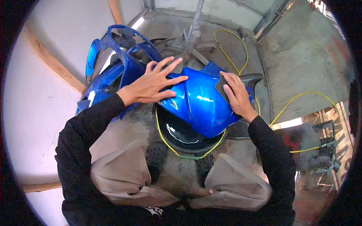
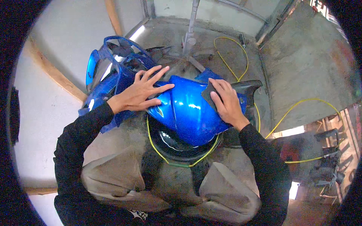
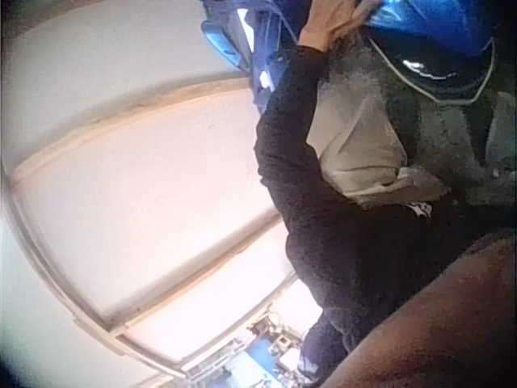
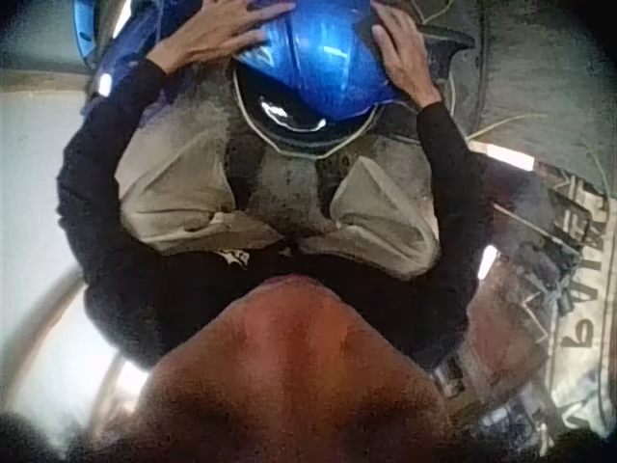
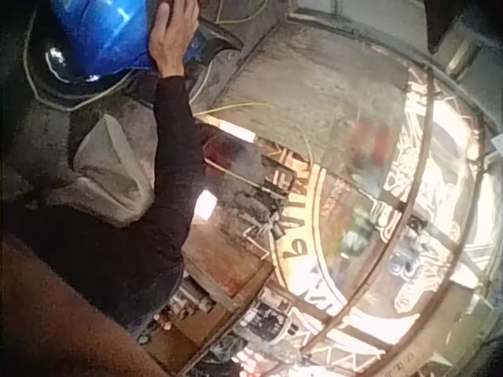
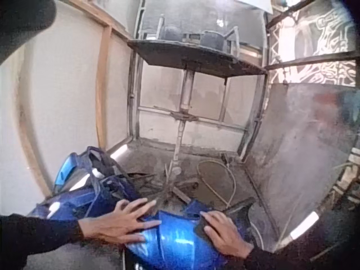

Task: The person wet-sands a motorcycle fairing by rubbing its surface with sandpaper and dipping the sandpaper into a bucket of water.

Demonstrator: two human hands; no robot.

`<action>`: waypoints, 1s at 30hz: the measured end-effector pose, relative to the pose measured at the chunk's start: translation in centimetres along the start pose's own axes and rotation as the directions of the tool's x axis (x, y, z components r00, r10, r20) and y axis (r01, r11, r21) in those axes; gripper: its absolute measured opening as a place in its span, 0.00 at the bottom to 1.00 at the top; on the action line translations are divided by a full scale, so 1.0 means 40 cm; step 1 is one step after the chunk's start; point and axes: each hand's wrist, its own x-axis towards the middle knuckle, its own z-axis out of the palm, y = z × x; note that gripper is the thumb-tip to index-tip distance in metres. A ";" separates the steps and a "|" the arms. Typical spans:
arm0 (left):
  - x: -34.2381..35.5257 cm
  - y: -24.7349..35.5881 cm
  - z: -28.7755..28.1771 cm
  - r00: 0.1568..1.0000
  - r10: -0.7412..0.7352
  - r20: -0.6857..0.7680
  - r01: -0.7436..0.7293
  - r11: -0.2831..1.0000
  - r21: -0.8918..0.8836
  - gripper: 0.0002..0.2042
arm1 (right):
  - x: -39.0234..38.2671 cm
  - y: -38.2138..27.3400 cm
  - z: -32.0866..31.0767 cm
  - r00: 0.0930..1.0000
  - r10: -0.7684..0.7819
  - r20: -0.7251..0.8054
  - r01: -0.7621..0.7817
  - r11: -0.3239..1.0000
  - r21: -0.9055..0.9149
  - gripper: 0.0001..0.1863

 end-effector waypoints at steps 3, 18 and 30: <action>0.016 0.029 -0.011 0.997 0.071 0.002 -0.071 0.997 -0.008 0.35 | -0.017 -0.009 -0.007 1.000 0.009 -0.004 -0.010 0.999 -0.048 0.28; 0.046 0.030 0.002 0.994 -0.009 -0.107 0.011 1.000 0.019 0.35 | -0.024 -0.015 0.000 1.000 0.004 -0.024 -0.005 0.999 -0.041 0.27; 0.094 0.222 -0.003 0.957 0.287 -0.039 -0.289 0.953 -0.087 0.36 | -0.002 0.072 0.010 0.996 0.024 -0.086 -0.017 0.996 0.082 0.25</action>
